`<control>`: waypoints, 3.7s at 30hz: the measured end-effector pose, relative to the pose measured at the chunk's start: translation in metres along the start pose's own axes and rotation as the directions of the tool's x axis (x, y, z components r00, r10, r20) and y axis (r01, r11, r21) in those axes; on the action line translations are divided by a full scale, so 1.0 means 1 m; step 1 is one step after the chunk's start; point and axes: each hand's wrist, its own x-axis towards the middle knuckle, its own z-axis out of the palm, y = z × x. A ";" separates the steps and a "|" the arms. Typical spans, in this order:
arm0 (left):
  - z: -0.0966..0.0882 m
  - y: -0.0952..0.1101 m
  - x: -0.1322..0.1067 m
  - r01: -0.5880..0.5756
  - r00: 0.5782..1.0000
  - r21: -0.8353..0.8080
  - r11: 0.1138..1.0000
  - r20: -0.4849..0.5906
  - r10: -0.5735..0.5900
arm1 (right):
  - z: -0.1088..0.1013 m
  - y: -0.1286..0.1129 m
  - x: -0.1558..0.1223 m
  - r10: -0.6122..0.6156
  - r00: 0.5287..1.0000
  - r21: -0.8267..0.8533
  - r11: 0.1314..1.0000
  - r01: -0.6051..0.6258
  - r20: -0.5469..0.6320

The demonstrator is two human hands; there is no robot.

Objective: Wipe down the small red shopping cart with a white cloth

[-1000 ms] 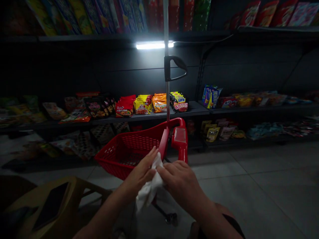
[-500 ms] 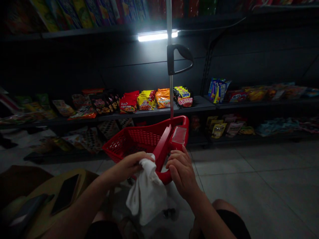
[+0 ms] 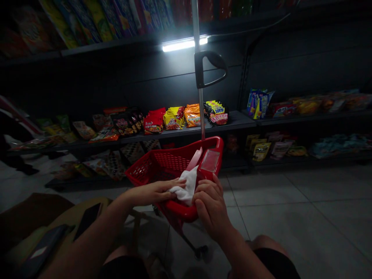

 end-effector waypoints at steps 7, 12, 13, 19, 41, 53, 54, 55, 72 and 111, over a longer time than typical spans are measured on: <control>-0.006 -0.005 0.049 -0.080 0.994 0.228 0.970 -0.059 0.095 | 0.001 -0.003 0.001 0.011 1.000 -0.009 1.000 -0.011 -0.016; -0.009 -0.022 0.109 0.046 0.969 0.304 0.952 -0.246 0.031 | 0.003 -0.013 -0.002 -0.016 1.000 -0.035 0.999 0.016 0.004; -0.012 -0.024 0.123 0.079 0.966 0.306 0.949 -0.260 0.003 | 0.004 -0.017 -0.005 -0.020 1.000 -0.044 0.999 0.021 0.014; -0.029 -0.022 0.166 0.122 0.962 0.266 0.956 -0.268 -0.048 | 0.005 -0.031 -0.012 -0.064 0.997 -0.101 0.992 0.069 0.051; 0.057 0.061 -0.068 -0.013 0.913 0.254 0.967 -0.391 0.115 | -0.028 0.105 0.104 0.126 0.929 -0.206 0.977 -0.055 0.348; 0.140 0.060 -0.074 -0.017 0.531 0.548 0.836 -0.704 0.472 | -0.010 0.089 0.093 0.232 0.928 -0.237 0.957 -0.165 0.291; 0.142 0.068 -0.070 -0.003 0.546 0.569 0.822 -0.688 0.478 | -0.010 0.089 0.092 0.234 0.929 -0.232 0.958 -0.169 0.288; 0.142 0.073 -0.068 0.017 0.560 0.577 0.817 -0.682 0.470 | -0.010 0.088 0.092 0.233 0.929 -0.232 0.958 -0.169 0.287; 0.096 0.094 -0.068 0.526 0.729 0.570 0.631 -0.684 0.011 | 0.001 0.031 0.072 0.220 0.954 -0.614 0.788 -0.050 0.205; 0.095 0.085 -0.055 0.672 0.571 0.472 0.570 -0.821 0.006 | -0.044 0.028 0.021 -0.105 0.959 -0.688 0.676 0.264 0.265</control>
